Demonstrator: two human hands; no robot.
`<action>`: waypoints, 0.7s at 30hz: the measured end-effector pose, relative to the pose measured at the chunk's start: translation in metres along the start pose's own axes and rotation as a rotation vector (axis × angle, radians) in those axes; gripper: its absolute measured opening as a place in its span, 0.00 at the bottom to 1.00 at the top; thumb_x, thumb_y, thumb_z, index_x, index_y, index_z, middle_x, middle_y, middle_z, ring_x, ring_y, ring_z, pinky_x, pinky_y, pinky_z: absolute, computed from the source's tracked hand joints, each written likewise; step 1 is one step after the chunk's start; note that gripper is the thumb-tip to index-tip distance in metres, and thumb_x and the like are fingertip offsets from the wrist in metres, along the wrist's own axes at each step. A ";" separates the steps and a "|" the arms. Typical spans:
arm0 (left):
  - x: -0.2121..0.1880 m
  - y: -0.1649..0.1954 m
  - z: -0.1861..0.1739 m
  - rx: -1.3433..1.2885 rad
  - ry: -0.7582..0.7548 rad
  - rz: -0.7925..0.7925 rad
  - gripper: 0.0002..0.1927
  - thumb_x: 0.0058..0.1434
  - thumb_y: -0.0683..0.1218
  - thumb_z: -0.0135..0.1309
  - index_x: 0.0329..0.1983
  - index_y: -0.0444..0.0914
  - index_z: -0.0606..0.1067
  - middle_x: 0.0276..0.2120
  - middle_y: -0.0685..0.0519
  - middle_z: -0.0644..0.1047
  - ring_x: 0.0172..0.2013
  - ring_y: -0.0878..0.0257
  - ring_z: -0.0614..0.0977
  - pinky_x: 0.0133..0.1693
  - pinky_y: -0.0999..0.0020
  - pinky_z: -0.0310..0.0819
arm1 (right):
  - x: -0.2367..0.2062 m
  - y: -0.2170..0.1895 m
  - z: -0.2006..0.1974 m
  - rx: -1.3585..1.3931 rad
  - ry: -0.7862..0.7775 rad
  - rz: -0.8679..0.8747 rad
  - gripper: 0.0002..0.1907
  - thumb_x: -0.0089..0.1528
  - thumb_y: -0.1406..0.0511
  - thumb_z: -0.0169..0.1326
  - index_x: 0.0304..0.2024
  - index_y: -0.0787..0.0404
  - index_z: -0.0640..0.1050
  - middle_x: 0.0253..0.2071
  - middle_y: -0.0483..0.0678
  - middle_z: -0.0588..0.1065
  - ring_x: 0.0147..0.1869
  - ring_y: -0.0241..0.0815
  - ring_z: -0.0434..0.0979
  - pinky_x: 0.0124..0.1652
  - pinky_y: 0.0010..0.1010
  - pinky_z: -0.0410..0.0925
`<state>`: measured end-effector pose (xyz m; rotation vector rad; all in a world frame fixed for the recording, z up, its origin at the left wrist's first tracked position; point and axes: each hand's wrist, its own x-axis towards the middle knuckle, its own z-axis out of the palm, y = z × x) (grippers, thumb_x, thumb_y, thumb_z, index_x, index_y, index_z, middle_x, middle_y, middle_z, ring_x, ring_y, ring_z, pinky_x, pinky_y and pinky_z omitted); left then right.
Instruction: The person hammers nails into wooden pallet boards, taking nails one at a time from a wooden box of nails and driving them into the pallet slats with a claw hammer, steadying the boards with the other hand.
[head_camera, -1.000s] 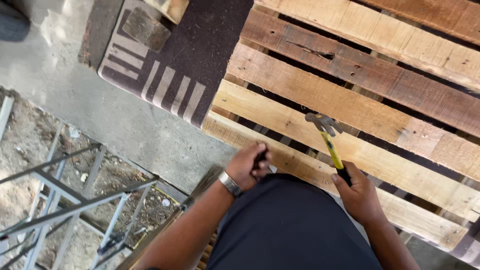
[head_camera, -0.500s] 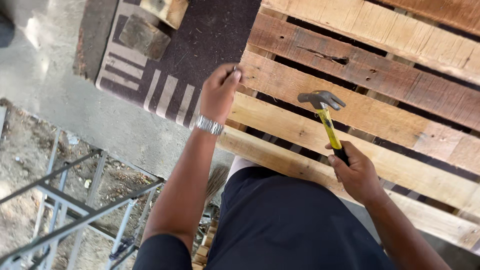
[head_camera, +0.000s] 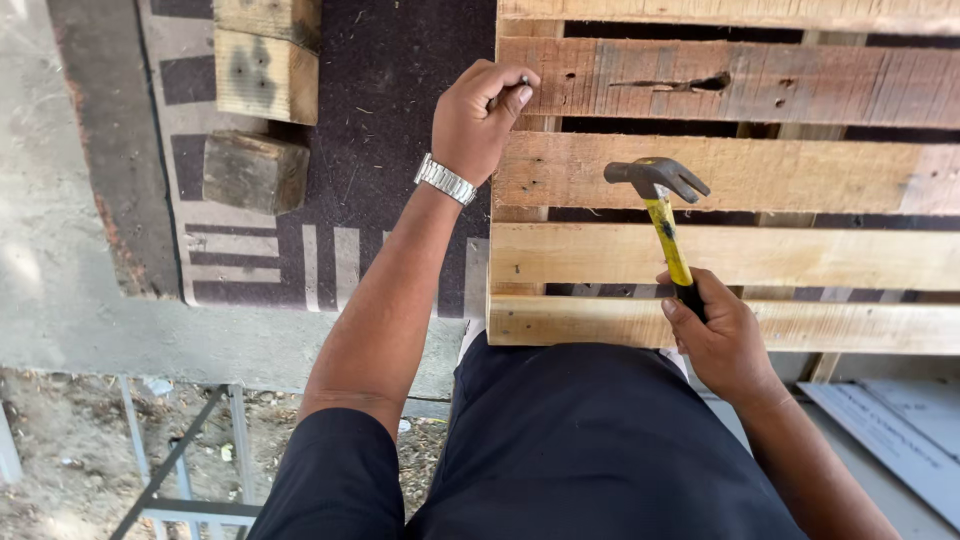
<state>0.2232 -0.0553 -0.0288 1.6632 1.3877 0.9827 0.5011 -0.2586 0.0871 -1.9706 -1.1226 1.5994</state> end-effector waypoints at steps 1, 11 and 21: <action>0.000 -0.002 -0.002 -0.010 -0.004 0.032 0.04 0.66 0.43 0.61 0.42 0.46 0.83 0.36 0.63 0.82 0.31 0.74 0.82 0.29 0.78 0.76 | -0.001 -0.005 0.007 -0.005 0.010 0.006 0.12 0.67 0.67 0.50 0.53 0.61 0.74 0.24 0.40 0.67 0.24 0.29 0.64 0.25 0.25 0.62; 0.000 -0.015 -0.013 -0.023 0.029 0.175 0.07 0.66 0.40 0.59 0.44 0.46 0.82 0.38 0.62 0.79 0.36 0.71 0.85 0.36 0.75 0.80 | 0.021 -0.075 0.045 -0.417 0.183 -0.319 0.15 0.69 0.65 0.52 0.57 0.64 0.73 0.25 0.50 0.71 0.28 0.40 0.72 0.32 0.32 0.67; 0.002 -0.030 -0.012 -0.033 0.036 0.205 0.09 0.66 0.39 0.60 0.44 0.47 0.82 0.37 0.61 0.78 0.34 0.72 0.84 0.32 0.77 0.82 | 0.053 -0.099 0.065 -0.327 0.220 -0.435 0.08 0.72 0.67 0.50 0.51 0.64 0.70 0.26 0.50 0.72 0.26 0.42 0.72 0.29 0.33 0.66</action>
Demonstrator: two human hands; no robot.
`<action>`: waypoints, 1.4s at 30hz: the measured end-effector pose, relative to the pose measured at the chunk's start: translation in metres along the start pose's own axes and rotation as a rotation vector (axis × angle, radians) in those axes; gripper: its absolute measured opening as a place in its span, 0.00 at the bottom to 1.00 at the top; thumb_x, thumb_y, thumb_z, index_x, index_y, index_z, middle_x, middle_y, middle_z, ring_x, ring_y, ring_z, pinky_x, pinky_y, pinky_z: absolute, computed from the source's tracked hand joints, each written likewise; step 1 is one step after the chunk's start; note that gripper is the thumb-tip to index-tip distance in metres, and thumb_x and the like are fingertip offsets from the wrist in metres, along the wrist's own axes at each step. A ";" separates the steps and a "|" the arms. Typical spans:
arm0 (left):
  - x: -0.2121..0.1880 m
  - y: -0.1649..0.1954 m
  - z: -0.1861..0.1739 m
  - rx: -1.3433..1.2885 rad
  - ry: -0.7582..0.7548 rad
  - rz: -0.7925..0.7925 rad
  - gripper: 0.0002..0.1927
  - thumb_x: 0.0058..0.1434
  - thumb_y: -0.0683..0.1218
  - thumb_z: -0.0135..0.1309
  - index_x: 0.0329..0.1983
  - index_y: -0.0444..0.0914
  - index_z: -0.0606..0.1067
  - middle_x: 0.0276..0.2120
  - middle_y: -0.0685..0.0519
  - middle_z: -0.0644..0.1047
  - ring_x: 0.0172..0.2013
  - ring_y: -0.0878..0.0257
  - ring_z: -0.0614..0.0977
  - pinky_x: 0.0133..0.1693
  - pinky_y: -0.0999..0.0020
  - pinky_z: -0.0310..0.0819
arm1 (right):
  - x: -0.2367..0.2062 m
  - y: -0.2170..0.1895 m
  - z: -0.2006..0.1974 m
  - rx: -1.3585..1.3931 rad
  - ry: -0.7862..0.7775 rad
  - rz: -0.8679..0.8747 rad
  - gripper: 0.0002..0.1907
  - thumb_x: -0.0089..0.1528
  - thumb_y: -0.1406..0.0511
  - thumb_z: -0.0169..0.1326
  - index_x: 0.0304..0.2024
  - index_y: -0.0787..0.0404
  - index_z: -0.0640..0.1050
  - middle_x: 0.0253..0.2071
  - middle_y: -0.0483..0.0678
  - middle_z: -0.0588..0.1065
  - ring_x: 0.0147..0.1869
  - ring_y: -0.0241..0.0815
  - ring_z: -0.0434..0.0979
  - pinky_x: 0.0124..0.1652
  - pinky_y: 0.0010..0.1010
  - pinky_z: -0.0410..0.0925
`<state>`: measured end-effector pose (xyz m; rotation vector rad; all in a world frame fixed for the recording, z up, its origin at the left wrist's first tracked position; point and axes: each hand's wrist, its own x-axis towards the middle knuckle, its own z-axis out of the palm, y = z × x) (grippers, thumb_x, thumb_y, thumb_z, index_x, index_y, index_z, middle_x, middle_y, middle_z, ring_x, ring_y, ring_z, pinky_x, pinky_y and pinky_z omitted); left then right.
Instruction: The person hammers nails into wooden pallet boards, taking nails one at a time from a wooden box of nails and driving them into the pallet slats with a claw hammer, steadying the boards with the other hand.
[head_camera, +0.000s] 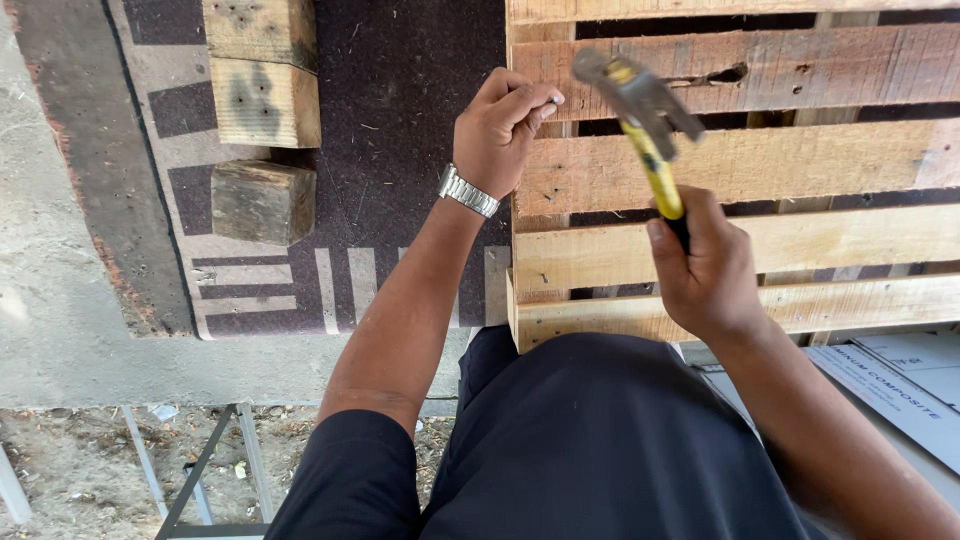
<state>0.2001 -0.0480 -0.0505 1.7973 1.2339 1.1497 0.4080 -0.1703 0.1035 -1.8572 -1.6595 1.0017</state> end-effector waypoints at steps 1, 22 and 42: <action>0.000 -0.002 0.000 -0.001 0.009 0.010 0.08 0.65 0.39 0.60 0.44 0.46 0.81 0.38 0.61 0.78 0.35 0.71 0.84 0.32 0.77 0.83 | 0.004 0.001 0.002 -0.034 -0.032 -0.005 0.09 0.72 0.67 0.51 0.51 0.65 0.70 0.26 0.51 0.71 0.26 0.41 0.72 0.29 0.33 0.66; -0.001 -0.038 0.007 -0.191 0.139 -0.276 0.09 0.67 0.50 0.54 0.44 0.43 0.79 0.34 0.58 0.78 0.25 0.74 0.73 0.23 0.77 0.70 | -0.002 0.028 0.001 0.049 -0.056 0.102 0.08 0.71 0.66 0.49 0.50 0.63 0.71 0.22 0.46 0.65 0.25 0.34 0.62 0.28 0.31 0.61; 0.015 -0.067 0.011 -0.156 -0.250 -0.431 0.35 0.67 0.76 0.39 0.33 0.42 0.75 0.22 0.60 0.71 0.24 0.70 0.72 0.29 0.71 0.69 | 0.010 0.019 0.007 -0.030 -0.104 0.089 0.10 0.71 0.64 0.50 0.51 0.64 0.72 0.22 0.46 0.68 0.25 0.34 0.66 0.27 0.30 0.62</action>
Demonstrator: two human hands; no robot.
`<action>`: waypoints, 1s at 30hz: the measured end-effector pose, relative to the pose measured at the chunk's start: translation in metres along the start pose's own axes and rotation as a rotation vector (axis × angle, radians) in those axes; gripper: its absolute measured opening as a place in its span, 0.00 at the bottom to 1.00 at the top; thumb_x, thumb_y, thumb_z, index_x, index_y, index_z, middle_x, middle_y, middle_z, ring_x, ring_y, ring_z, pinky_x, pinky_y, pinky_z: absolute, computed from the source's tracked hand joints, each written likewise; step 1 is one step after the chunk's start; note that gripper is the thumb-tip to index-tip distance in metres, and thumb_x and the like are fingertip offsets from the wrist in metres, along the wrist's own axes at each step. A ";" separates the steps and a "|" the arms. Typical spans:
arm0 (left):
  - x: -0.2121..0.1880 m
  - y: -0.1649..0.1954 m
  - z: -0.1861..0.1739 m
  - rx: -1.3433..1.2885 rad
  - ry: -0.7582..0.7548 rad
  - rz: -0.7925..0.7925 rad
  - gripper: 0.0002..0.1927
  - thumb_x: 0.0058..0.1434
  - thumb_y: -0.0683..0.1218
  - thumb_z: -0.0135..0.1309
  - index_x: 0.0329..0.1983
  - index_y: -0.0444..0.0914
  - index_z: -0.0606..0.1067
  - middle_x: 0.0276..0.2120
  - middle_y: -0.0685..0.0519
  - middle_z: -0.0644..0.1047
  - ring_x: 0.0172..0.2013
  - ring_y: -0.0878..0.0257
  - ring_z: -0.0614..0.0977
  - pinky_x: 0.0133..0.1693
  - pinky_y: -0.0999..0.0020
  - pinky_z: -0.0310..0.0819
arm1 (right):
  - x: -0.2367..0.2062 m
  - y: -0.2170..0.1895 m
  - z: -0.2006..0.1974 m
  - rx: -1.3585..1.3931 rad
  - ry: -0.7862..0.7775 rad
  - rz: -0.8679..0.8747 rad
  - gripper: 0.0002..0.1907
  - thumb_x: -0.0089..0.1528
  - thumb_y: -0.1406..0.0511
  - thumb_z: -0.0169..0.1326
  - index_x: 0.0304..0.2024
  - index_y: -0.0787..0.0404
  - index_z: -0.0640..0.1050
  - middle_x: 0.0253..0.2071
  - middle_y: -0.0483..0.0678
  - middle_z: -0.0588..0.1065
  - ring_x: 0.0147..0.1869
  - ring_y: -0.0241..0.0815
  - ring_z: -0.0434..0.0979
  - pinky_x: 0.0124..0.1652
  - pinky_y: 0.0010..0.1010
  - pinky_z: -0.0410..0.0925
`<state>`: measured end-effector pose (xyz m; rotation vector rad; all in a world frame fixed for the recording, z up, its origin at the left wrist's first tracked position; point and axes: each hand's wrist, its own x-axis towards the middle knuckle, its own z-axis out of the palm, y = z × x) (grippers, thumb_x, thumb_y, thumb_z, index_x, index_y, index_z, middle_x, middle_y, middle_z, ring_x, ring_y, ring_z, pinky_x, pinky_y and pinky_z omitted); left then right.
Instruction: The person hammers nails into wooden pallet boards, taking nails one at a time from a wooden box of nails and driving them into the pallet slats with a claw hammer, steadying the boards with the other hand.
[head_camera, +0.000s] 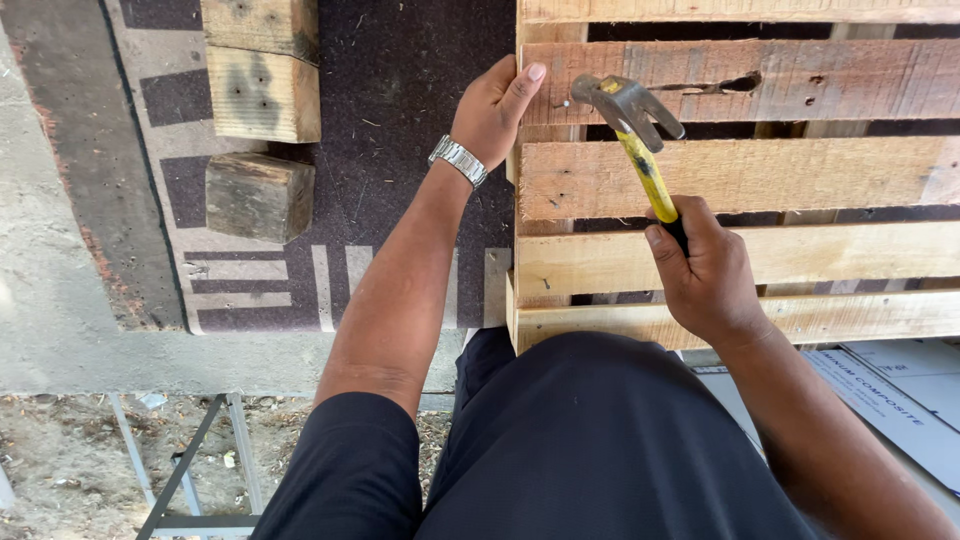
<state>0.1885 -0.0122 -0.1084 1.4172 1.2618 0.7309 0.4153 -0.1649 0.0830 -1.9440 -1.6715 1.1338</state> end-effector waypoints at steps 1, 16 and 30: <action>-0.001 0.001 0.000 -0.021 0.005 0.008 0.35 0.66 0.76 0.39 0.34 0.42 0.75 0.22 0.60 0.72 0.24 0.70 0.73 0.29 0.71 0.70 | -0.001 0.001 0.000 0.003 0.000 -0.013 0.10 0.71 0.64 0.50 0.51 0.64 0.72 0.23 0.47 0.69 0.25 0.35 0.67 0.28 0.31 0.63; -0.003 0.010 0.000 -0.023 0.045 0.002 0.33 0.66 0.73 0.40 0.33 0.42 0.76 0.20 0.60 0.72 0.23 0.69 0.74 0.27 0.70 0.69 | 0.005 0.034 0.010 -0.139 0.042 -0.040 0.10 0.71 0.64 0.50 0.49 0.65 0.72 0.23 0.56 0.70 0.25 0.52 0.72 0.29 0.40 0.65; -0.001 0.005 0.008 0.003 0.127 -0.007 0.33 0.66 0.75 0.38 0.26 0.45 0.71 0.16 0.63 0.69 0.19 0.71 0.71 0.22 0.72 0.66 | -0.011 -0.004 0.002 0.338 0.247 -0.404 0.12 0.72 0.59 0.43 0.48 0.62 0.68 0.26 0.46 0.67 0.23 0.31 0.63 0.24 0.26 0.57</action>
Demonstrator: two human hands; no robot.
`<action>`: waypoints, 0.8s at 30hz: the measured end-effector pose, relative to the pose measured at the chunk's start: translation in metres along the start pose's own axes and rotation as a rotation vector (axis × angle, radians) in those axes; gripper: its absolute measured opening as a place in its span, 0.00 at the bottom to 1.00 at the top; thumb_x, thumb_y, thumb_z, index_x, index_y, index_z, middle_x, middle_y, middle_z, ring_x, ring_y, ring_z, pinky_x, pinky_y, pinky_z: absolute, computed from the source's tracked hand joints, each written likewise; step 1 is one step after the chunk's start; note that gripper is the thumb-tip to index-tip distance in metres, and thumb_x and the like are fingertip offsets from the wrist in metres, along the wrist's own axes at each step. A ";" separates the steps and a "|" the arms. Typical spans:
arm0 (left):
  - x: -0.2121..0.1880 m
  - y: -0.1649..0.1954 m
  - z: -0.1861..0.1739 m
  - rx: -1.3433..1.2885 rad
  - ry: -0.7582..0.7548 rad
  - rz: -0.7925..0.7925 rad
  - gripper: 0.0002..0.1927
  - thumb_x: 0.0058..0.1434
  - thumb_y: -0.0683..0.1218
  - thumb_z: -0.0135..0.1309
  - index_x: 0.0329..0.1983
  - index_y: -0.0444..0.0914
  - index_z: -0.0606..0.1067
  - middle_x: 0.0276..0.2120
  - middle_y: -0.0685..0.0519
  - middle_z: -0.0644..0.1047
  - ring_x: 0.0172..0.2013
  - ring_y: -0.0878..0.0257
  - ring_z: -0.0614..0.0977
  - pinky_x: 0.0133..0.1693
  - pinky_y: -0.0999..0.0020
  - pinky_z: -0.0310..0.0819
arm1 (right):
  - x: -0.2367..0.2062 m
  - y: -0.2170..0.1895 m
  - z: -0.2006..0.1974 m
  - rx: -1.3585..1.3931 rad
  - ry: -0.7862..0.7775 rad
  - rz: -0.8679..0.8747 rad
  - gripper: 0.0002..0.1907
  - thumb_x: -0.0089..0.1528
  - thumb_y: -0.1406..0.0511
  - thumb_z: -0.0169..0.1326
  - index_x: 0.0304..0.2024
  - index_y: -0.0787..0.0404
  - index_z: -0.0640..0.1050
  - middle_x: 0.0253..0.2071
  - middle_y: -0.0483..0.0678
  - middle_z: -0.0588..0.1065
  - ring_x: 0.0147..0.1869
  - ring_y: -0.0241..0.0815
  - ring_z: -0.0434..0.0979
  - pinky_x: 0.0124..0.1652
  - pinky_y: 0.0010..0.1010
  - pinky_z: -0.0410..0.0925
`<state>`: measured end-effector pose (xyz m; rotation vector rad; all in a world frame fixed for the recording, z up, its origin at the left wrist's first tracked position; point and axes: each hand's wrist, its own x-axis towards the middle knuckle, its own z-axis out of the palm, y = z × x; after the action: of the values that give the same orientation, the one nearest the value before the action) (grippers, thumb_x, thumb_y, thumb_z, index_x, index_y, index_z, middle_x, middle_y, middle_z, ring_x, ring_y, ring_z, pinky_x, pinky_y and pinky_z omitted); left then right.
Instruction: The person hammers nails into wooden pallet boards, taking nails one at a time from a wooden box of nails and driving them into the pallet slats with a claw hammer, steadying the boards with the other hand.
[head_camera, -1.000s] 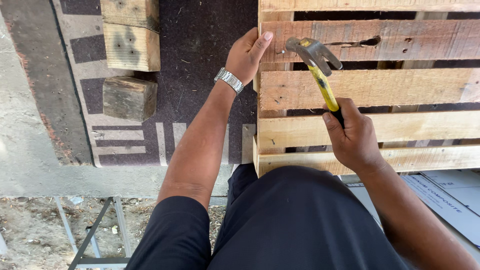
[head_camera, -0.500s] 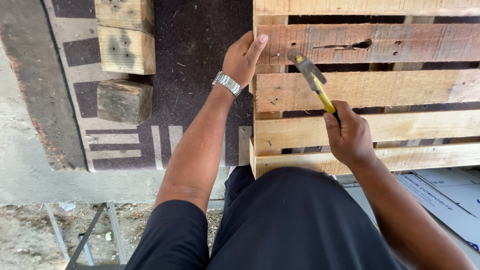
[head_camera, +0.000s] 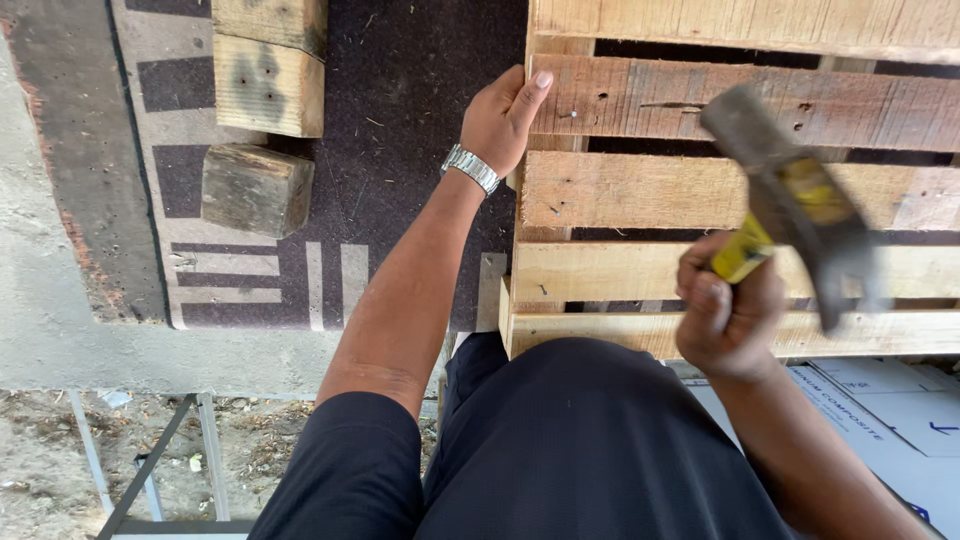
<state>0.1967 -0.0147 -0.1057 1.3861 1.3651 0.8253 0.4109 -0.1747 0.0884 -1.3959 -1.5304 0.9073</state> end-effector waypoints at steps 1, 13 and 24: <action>0.000 0.000 0.000 -0.006 0.004 -0.007 0.33 0.66 0.75 0.38 0.25 0.44 0.70 0.16 0.62 0.69 0.19 0.70 0.70 0.22 0.72 0.66 | 0.005 0.002 0.004 -0.147 -0.093 0.113 0.13 0.73 0.59 0.44 0.47 0.64 0.68 0.25 0.46 0.67 0.24 0.33 0.63 0.25 0.27 0.57; 0.000 0.003 -0.001 -0.040 0.044 -0.011 0.33 0.66 0.74 0.41 0.26 0.42 0.71 0.18 0.60 0.70 0.20 0.68 0.71 0.24 0.69 0.66 | 0.016 -0.010 0.010 0.072 -0.079 0.095 0.16 0.77 0.59 0.45 0.49 0.68 0.66 0.34 0.45 0.66 0.36 0.36 0.64 0.36 0.28 0.62; -0.002 0.015 -0.004 -0.098 0.037 -0.116 0.33 0.65 0.69 0.43 0.62 0.45 0.76 0.35 0.55 0.86 0.35 0.66 0.87 0.36 0.69 0.80 | 0.017 -0.005 0.010 -0.203 -0.099 0.174 0.14 0.70 0.61 0.45 0.44 0.68 0.66 0.25 0.52 0.68 0.24 0.40 0.65 0.26 0.32 0.60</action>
<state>0.1979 -0.0141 -0.0898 1.2106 1.4009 0.8324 0.3996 -0.1584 0.0912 -1.6722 -1.6307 0.9592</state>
